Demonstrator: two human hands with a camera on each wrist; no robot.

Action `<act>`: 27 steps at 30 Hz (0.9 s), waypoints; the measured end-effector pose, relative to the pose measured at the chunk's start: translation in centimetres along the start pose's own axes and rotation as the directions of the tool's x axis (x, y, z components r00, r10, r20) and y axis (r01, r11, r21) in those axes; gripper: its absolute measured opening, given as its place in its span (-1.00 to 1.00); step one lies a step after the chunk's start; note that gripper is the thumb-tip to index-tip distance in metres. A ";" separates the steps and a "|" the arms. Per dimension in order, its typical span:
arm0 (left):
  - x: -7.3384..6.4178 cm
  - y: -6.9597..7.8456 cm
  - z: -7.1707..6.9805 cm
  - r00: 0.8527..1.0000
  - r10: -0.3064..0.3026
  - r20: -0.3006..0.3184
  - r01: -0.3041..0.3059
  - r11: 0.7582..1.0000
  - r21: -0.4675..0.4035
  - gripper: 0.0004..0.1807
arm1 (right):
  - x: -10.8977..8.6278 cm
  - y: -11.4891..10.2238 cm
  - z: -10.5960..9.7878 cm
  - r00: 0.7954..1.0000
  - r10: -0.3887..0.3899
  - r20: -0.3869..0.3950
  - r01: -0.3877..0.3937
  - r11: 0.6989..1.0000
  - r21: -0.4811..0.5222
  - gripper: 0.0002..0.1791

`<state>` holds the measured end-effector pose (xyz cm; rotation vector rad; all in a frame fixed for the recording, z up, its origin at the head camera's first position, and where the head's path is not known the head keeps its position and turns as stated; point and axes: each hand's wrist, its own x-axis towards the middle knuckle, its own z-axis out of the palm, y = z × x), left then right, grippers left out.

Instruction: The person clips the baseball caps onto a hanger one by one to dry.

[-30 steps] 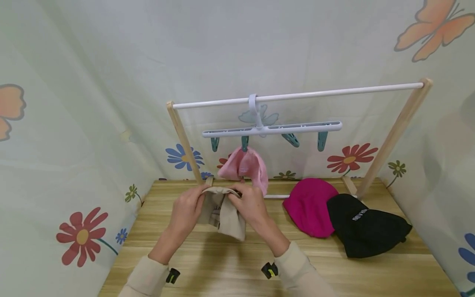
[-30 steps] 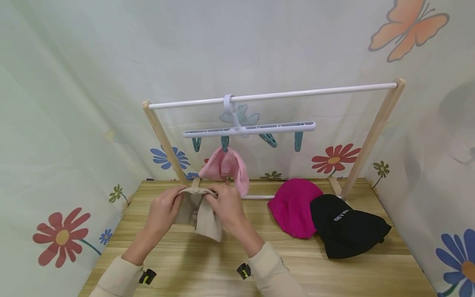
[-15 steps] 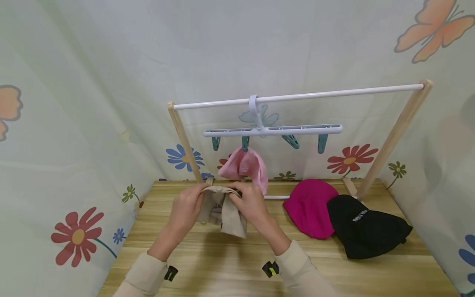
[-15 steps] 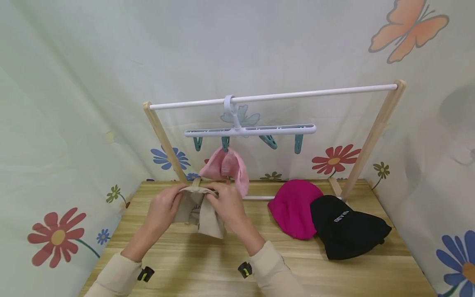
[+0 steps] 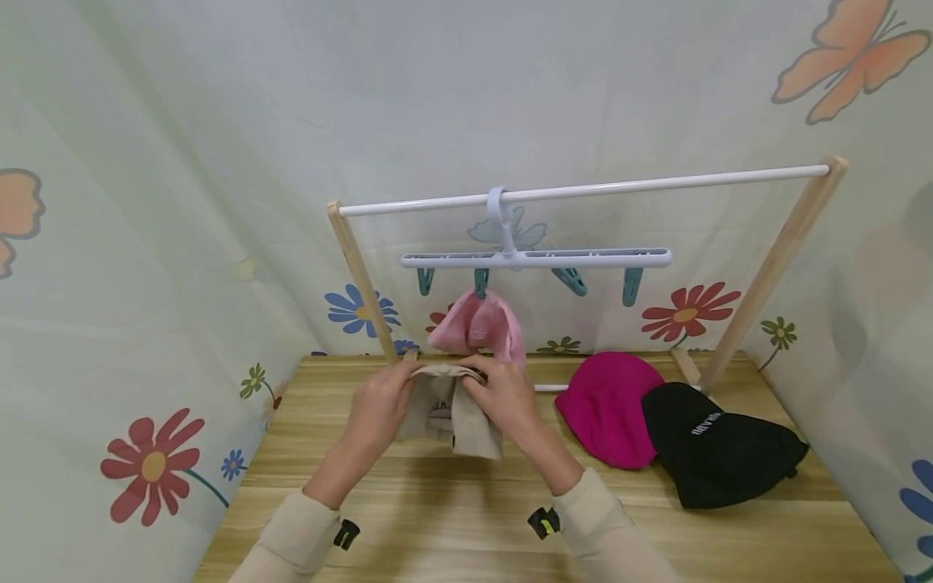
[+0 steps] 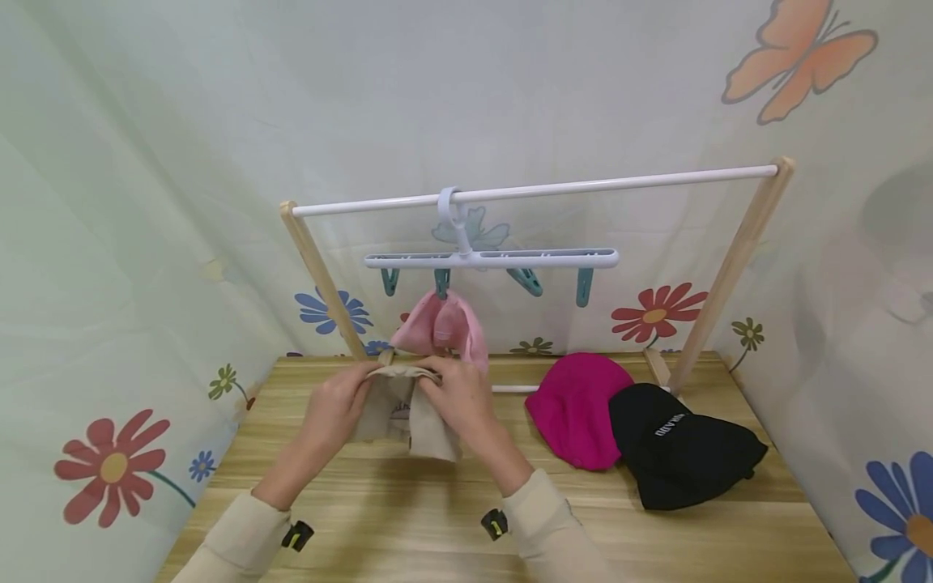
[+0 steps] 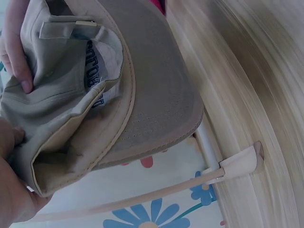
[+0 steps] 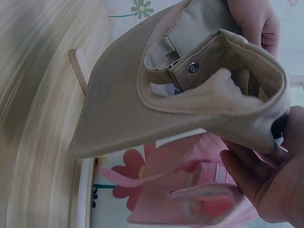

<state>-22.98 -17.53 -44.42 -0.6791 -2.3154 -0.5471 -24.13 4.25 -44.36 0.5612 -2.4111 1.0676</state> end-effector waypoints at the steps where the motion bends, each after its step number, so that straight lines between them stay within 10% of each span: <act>1: 0.0 0.1 0.1 1.000 -0.002 0.005 0.002 1.000 0.000 -0.82 | 0.0 0.1 -0.1 1.000 0.004 -0.002 -0.004 1.000 -0.010 -0.81; 27: 1.0 1.0 0.5 0.994 -0.066 0.088 0.067 0.998 -0.015 -0.82 | 0.3 0.9 -1.2 0.999 0.024 0.022 -0.024 1.000 -0.010 -0.80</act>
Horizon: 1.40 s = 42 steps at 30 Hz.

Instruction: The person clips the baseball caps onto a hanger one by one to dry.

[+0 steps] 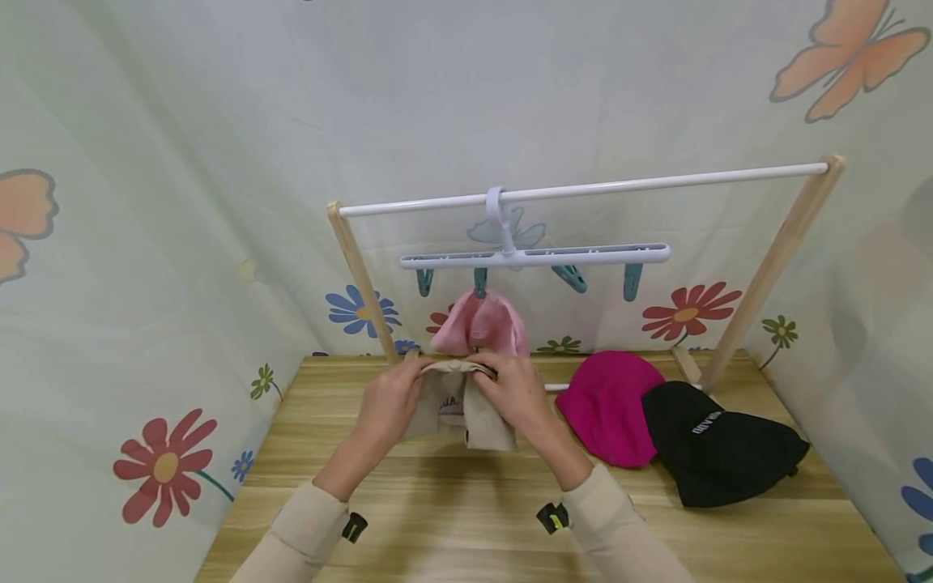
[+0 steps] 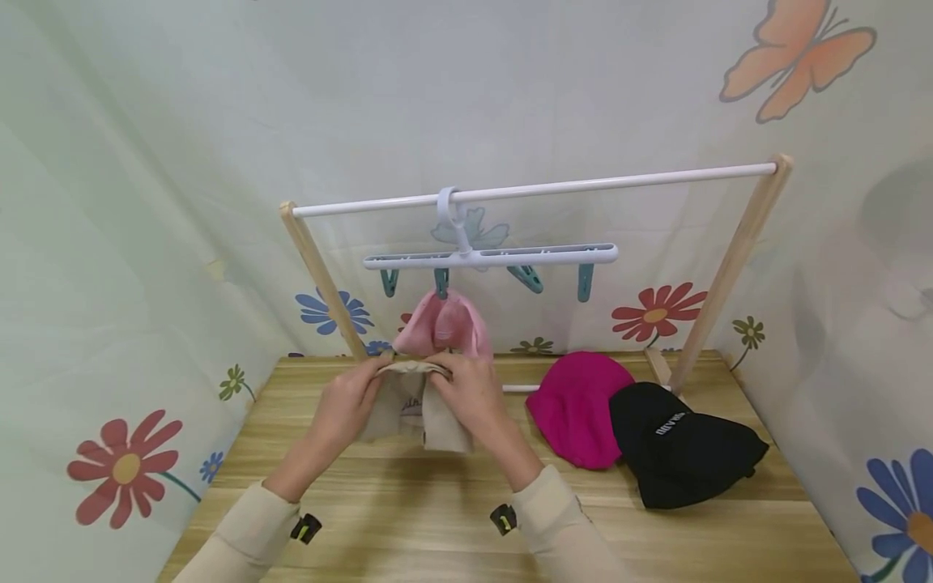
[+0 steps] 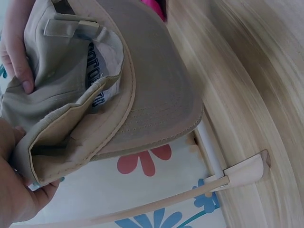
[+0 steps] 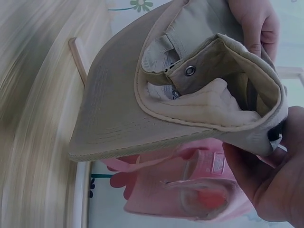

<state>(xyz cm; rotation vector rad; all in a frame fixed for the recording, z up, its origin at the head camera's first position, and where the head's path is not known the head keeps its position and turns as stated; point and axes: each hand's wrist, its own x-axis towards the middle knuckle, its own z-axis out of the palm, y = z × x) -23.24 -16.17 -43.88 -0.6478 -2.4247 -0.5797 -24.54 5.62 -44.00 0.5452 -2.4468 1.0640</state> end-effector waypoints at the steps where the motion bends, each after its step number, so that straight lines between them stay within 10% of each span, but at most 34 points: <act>1: 0.1 -0.1 0.0 1.000 0.003 -0.005 -0.003 1.000 0.001 -0.82 | 0.0 0.0 0.0 1.000 -0.002 0.002 0.002 1.000 0.010 -0.80; 42: 1.4 -2.2 -2.5 0.999 0.049 -0.014 -0.049 0.999 0.022 -0.88 | 0.9 -2.4 1.1 0.998 -0.058 -0.013 0.059 0.991 0.122 -0.82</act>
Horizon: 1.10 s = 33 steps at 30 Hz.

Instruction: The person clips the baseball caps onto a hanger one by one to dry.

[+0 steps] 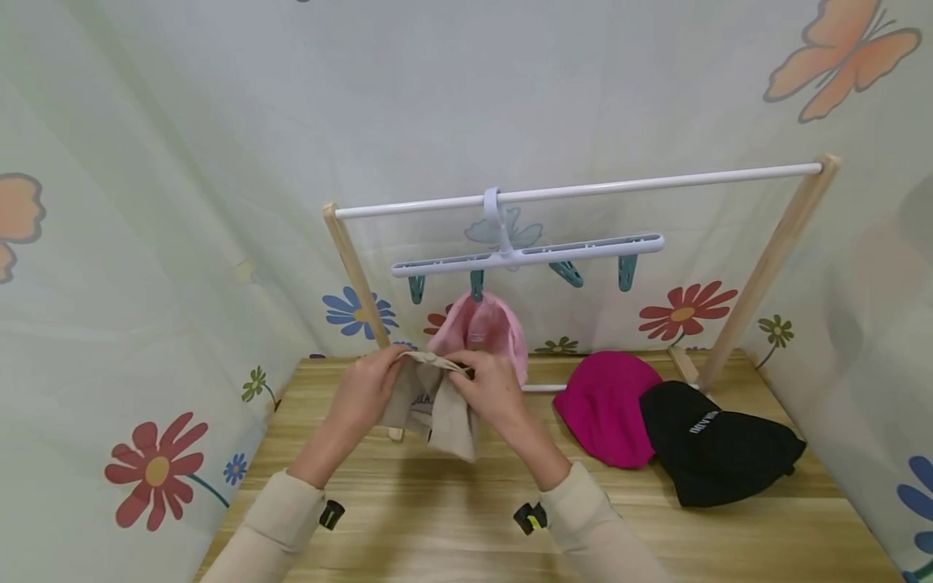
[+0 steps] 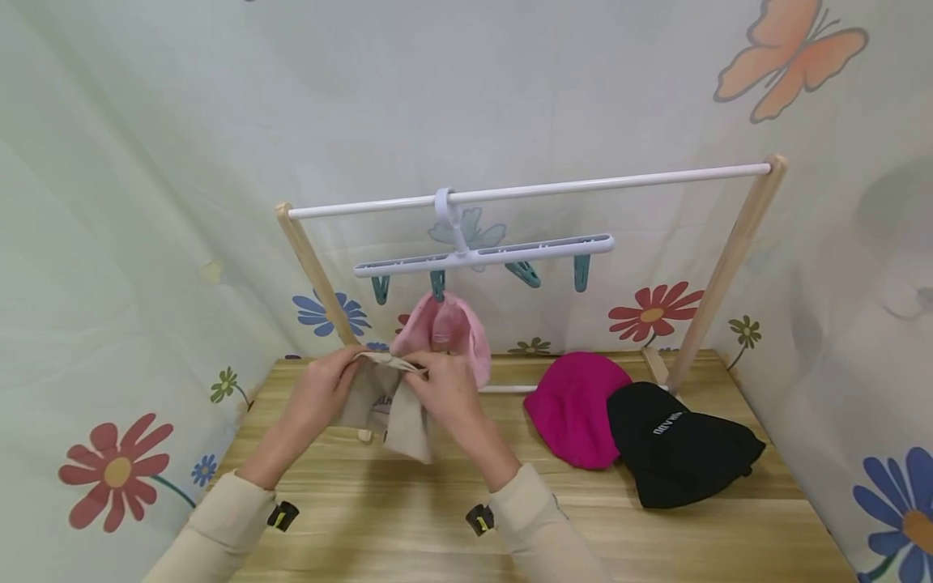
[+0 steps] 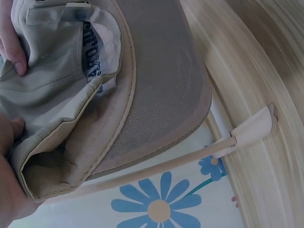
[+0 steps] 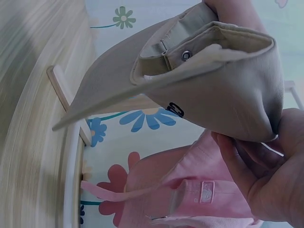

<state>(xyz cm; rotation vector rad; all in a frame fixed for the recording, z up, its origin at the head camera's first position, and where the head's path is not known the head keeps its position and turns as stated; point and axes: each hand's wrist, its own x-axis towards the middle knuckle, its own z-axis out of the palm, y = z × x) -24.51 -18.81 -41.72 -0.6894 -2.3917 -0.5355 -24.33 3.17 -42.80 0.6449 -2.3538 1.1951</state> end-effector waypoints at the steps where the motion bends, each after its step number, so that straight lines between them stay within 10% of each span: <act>1: 0.0 -0.1 -0.1 1.000 0.006 0.000 -0.006 1.000 0.001 -0.88 | 0.0 0.0 0.0 1.000 -0.006 0.002 0.006 1.000 0.003 -0.82; 33: 1.5 -3.0 -2.0 0.986 0.061 0.155 -0.052 0.997 -0.065 -0.94 | 0.8 -1.4 0.6 0.999 0.034 0.006 -0.034 0.999 0.014 -0.83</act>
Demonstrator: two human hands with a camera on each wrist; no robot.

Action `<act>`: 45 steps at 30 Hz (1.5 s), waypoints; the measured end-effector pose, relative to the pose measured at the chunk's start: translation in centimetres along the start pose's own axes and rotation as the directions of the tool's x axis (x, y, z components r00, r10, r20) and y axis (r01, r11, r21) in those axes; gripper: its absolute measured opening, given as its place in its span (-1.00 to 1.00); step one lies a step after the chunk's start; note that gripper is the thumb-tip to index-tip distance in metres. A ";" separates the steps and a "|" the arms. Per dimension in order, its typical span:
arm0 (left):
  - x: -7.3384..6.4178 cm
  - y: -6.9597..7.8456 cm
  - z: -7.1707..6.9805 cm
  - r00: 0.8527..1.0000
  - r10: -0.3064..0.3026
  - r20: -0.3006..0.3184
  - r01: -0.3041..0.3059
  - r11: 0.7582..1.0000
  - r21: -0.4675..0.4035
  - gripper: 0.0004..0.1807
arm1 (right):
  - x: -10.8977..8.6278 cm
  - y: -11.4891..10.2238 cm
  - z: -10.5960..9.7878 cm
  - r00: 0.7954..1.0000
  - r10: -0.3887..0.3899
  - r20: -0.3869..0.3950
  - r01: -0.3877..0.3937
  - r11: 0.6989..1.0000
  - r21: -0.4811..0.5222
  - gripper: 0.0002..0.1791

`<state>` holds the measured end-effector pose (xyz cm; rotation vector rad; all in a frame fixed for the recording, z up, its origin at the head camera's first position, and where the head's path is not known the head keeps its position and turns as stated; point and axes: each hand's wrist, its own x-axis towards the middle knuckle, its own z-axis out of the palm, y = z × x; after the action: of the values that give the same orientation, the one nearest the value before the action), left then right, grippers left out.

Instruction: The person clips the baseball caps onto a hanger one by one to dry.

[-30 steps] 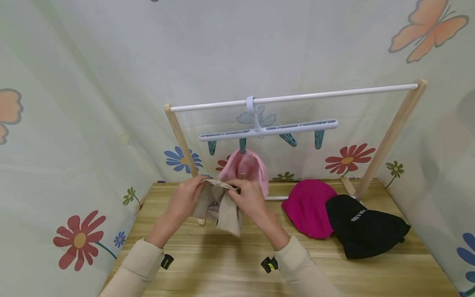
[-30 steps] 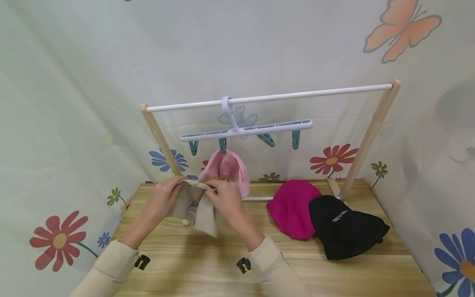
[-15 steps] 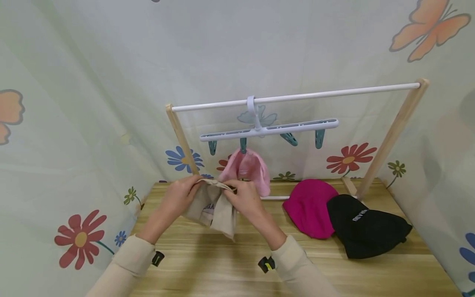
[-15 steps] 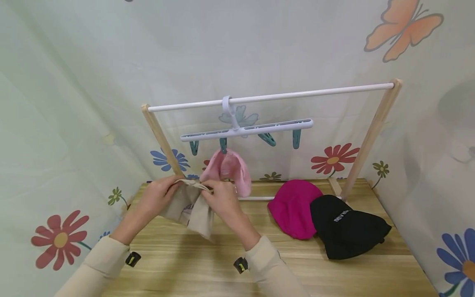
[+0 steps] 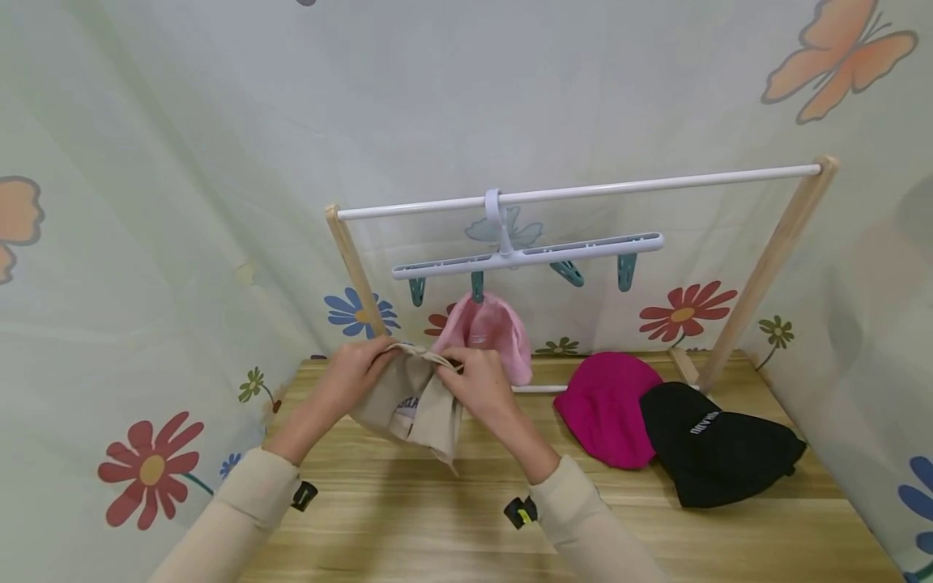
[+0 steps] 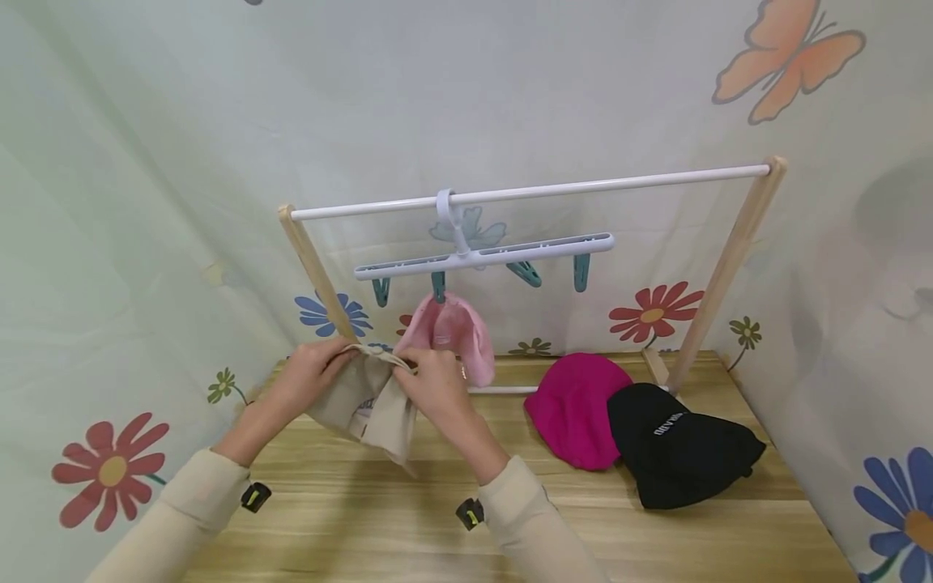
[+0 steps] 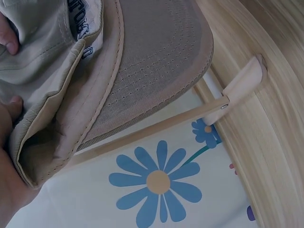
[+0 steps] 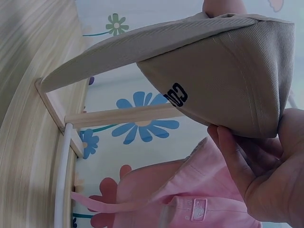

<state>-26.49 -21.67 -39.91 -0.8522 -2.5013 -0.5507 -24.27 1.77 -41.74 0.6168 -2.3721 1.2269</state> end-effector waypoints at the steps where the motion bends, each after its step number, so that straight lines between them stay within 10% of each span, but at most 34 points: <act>1: 0.0 0.0 -0.1 1.000 0.001 0.006 -0.001 1.000 0.002 -0.95 | 0.0 0.0 0.0 1.000 0.004 0.001 -0.004 1.000 0.001 -0.83; 35: 3.8 -2.7 -1.6 0.986 0.096 0.133 -0.088 0.994 -0.063 -0.94 | 2.0 -0.7 -0.4 0.991 0.130 0.010 -0.131 0.988 0.086 -0.78; 41: 4.4 -2.7 -1.2 0.986 0.023 0.166 0.006 0.986 -0.167 -0.77 | 2.2 -0.4 -1.0 0.986 0.169 -0.001 -0.168 0.981 0.099 -0.76; 45: 4.6 -2.8 -0.9 0.977 -0.113 0.183 0.166 0.937 -0.308 -0.63 | 2.2 0.0 -1.3 0.984 0.176 -0.015 -0.174 0.981 0.085 -0.75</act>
<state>-31.33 -21.95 -37.39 -0.8674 -2.6782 -0.9978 -25.90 2.43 -39.83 0.4243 -2.4086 1.4058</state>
